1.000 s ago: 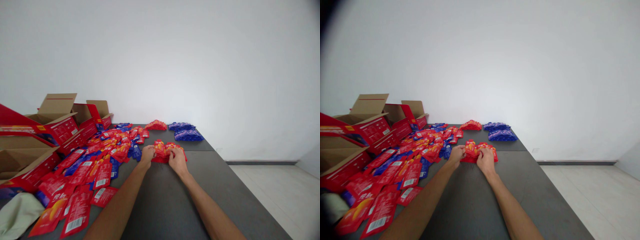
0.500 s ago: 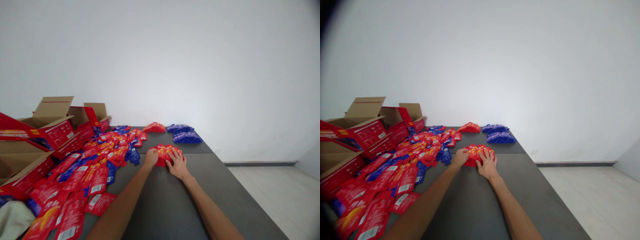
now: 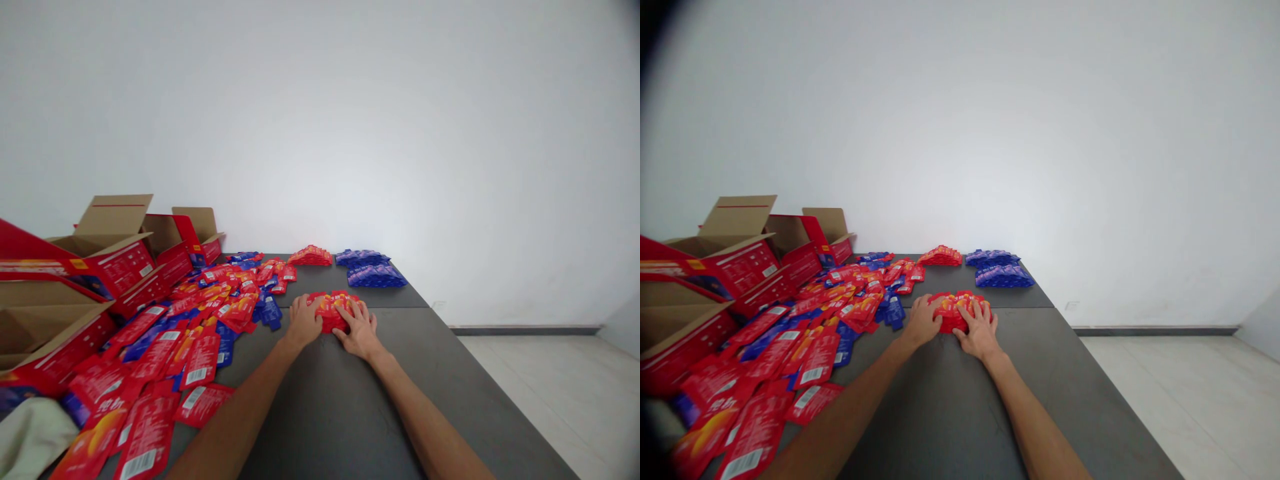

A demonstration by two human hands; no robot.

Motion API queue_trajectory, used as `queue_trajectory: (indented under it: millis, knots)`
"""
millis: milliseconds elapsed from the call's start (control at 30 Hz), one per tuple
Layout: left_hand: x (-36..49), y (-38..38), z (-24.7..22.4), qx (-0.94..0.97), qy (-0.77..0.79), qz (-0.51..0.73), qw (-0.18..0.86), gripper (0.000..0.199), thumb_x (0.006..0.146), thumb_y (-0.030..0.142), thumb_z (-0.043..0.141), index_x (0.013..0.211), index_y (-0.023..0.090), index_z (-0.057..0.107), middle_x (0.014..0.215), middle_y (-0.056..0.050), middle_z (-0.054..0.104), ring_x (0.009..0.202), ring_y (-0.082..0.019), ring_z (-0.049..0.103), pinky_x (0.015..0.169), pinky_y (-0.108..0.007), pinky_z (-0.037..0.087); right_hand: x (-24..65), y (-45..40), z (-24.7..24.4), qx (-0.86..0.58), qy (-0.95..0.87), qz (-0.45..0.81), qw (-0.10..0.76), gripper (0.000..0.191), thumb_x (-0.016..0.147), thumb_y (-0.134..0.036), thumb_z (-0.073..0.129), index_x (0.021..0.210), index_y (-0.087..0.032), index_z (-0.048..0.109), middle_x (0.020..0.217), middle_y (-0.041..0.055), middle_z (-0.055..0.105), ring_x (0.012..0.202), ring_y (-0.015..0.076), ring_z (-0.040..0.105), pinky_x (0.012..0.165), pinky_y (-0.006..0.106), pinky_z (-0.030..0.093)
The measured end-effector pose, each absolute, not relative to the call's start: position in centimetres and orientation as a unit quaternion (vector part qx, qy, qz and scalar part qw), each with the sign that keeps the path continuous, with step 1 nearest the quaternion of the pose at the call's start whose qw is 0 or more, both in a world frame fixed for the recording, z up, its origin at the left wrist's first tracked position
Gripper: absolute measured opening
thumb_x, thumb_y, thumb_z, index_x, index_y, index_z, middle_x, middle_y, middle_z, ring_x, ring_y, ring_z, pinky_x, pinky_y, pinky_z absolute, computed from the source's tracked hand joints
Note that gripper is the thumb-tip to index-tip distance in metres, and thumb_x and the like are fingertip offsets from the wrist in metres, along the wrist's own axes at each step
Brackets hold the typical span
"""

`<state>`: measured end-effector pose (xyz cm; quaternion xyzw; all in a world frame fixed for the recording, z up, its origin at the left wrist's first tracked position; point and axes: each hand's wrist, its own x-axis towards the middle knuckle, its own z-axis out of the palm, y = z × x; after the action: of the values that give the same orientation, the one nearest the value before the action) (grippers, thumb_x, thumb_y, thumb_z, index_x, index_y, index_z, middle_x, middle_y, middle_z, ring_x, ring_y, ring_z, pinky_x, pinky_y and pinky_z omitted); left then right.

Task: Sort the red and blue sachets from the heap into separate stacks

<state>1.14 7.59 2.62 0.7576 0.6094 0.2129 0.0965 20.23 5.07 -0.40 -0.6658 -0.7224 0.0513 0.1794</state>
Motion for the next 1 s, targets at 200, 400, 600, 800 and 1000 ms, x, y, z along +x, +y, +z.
queue_trajectory:
  millis: [200,400,600,800,1000]
  knots:
    - [1.1,7.1,0.7,0.778,0.589,0.104,0.191,0.098,0.070,0.033,0.069,0.154,0.039,0.020,0.166,-0.008,0.001,0.147,-0.048,-0.002,0.109,-0.071,0.015,20.7,5.1,-0.7,-0.685,-0.706,0.098,0.147,0.087,0.078,-0.054,0.070,0.151,-0.047,0.024,0.164,0.0051,0.004,0.146,0.0439,0.005,0.105,0.066,0.020]
    - [1.4,7.2,-1.2,0.781,0.588,0.131,0.165,0.068,0.089,0.030,0.052,0.152,0.040,0.029,0.165,-0.009,0.012,0.148,-0.044,0.004,0.110,-0.070,0.015,20.4,5.0,-1.3,-0.683,-0.706,0.077,0.173,0.071,0.086,-0.052,0.062,0.150,-0.043,0.032,0.163,0.0075,0.015,0.144,0.0440,0.013,0.104,0.065,0.022]
    - [1.5,7.5,-1.4,0.777,0.594,0.131,0.165,0.064,0.091,0.031,0.050,0.151,0.041,0.030,0.164,-0.008,0.015,0.148,-0.044,0.005,0.110,-0.071,0.014,20.1,5.0,-1.0,-0.690,-0.699,0.079,0.169,0.070,0.085,-0.051,0.063,0.149,-0.043,0.034,0.163,0.0072,0.017,0.144,0.0425,0.014,0.105,0.061,0.023]
    - [1.0,8.4,-1.5,0.783,0.588,0.132,0.155,0.069,0.087,0.025,0.050,0.151,0.041,0.030,0.164,-0.007,0.014,0.149,-0.042,0.007,0.111,-0.070,0.011,19.4,5.7,-1.3,-0.696,-0.691,0.063,0.185,0.070,0.085,-0.049,0.063,0.149,-0.042,0.035,0.162,0.0069,0.020,0.145,0.0418,0.014,0.107,0.060,0.022]
    - [-0.4,10.5,-1.4,0.796,0.573,0.123,0.152,0.071,0.086,0.024,0.049,0.152,0.040,0.029,0.164,-0.007,0.016,0.150,-0.038,0.009,0.114,-0.064,0.011,18.0,7.3,-1.7,-0.712,-0.674,0.063,0.185,0.071,0.083,-0.049,0.064,0.149,-0.040,0.037,0.161,0.0083,0.020,0.144,0.0425,0.014,0.107,0.060,0.021]
